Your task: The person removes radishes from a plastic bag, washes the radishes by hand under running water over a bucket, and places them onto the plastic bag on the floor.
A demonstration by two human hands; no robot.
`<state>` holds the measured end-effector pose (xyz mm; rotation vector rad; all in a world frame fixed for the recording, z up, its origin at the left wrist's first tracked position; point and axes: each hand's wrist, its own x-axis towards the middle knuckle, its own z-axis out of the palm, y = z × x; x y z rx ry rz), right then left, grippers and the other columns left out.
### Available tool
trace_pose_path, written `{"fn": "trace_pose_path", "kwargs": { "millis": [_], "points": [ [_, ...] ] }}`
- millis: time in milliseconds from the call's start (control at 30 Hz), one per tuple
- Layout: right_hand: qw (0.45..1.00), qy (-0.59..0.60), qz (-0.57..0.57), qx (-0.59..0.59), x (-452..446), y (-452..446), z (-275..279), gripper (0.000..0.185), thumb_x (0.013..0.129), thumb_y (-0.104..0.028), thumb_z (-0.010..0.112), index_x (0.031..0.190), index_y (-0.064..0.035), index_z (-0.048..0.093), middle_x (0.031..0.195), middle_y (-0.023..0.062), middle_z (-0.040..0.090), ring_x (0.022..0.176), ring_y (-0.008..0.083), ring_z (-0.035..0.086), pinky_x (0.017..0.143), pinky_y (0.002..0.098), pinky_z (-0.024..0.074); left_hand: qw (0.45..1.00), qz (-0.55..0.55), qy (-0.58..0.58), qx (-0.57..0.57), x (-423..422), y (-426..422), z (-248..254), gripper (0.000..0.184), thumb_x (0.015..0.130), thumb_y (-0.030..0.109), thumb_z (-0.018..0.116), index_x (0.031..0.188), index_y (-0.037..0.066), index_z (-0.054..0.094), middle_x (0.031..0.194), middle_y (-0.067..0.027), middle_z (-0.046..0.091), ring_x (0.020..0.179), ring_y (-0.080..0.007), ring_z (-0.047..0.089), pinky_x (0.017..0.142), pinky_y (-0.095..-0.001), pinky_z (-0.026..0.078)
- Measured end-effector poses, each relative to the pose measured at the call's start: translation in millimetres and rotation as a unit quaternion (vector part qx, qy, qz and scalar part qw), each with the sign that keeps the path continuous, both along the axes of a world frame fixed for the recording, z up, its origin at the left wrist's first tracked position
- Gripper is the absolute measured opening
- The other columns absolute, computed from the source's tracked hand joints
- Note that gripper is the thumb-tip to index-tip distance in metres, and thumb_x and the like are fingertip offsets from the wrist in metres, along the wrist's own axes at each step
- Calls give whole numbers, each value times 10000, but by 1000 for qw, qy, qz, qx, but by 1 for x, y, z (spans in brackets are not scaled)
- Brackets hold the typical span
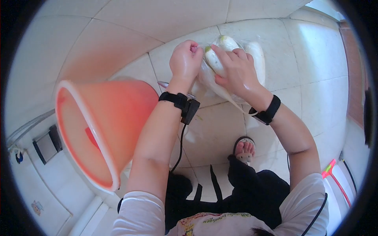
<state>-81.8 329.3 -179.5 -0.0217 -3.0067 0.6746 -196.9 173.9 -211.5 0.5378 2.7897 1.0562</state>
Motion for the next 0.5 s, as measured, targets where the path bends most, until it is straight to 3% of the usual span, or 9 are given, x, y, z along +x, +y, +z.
{"fn": "trace_pose_path", "kwargs": {
  "millis": [67, 233, 367, 433, 500],
  "points": [
    [999, 34, -4, -16, 9, 1, -1, 876, 664, -242, 843, 1467, -159, 502, 1262, 142, 589, 1191, 338, 528, 994, 474, 409, 999, 31, -37, 26, 7, 0, 2, 206, 869, 246, 667, 965, 70, 714, 890, -113, 718, 821, -304, 691, 760, -419, 548],
    [998, 46, -6, 46, 23, 4, 3, 835, 684, -302, 860, 1442, -166, 537, 1435, 160, 477, 1303, 403, 449, 1055, 523, 373, 968, 74, -92, 219, 27, 0, 9, 249, 923, 225, 655, 978, -14, 703, 853, -168, 726, 720, -305, 693, 710, -381, 545],
    [994, 72, -38, 79, 28, 5, -8, 803, 719, -412, 855, 1419, -158, 555, 1475, 178, 455, 1343, 429, 419, 1060, 556, 361, 970, 68, -110, 204, 47, -3, 24, 235, 944, 203, 644, 960, -26, 693, 856, -174, 717, 766, -323, 685, 740, -406, 540],
    [993, 84, -54, 61, 29, 4, -14, 761, 743, -426, 836, 1398, -147, 568, 1459, 181, 467, 1330, 426, 431, 1050, 557, 371, 993, 13, 15, 116, 55, -5, 19, 229, 960, 210, 631, 960, -14, 677, 871, -165, 690, 841, -345, 650, 787, -438, 517],
    [992, 99, -68, 43, 24, 4, -19, 723, 766, -440, 817, 1378, -136, 580, 1444, 183, 479, 1318, 423, 443, 1040, 559, 382, 995, -2, 35, 91, 67, -5, 12, 215, 963, 210, 627, 963, -2, 660, 908, -168, 668, 897, -361, 621, 821, -455, 496]
  ]
}}
